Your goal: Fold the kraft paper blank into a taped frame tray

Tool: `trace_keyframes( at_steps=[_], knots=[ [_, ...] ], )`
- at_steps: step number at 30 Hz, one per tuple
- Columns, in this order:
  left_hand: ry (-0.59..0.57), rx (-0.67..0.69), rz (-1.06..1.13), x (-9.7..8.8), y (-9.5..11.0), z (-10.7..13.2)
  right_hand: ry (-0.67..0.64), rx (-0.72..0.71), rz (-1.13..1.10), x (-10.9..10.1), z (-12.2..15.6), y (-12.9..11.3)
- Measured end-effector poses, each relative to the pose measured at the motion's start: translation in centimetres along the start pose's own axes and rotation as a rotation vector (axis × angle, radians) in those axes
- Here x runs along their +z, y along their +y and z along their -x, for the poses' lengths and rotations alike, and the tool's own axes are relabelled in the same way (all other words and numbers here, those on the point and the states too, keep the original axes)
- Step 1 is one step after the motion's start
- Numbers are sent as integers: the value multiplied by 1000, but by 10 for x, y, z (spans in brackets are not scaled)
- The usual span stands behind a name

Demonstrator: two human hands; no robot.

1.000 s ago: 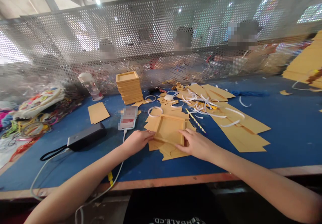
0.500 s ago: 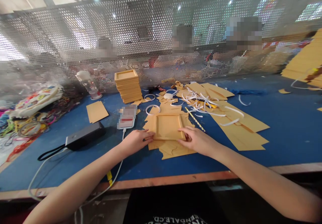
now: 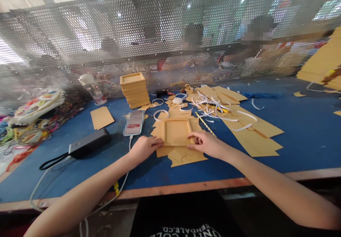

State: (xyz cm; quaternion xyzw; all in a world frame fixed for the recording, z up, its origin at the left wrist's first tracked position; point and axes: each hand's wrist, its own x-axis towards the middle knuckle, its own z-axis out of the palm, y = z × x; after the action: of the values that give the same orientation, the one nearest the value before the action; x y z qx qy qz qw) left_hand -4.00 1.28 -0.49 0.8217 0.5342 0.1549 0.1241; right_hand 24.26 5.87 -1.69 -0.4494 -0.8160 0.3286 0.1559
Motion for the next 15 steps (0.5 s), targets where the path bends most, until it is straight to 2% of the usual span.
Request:
trace_keyframes(
  at_steps=[5,12,15],
  knots=[
    [-37,-58,2,-2,1,-2,-8,16,-39,-1,-2,-1],
    [-81,-95,167,-5,-4,-4,-26,16,-51,-3,-3,1],
    [-53,-90,205,-6,-7,-4,-33,14,-48,-4,-2,0]
  ],
)
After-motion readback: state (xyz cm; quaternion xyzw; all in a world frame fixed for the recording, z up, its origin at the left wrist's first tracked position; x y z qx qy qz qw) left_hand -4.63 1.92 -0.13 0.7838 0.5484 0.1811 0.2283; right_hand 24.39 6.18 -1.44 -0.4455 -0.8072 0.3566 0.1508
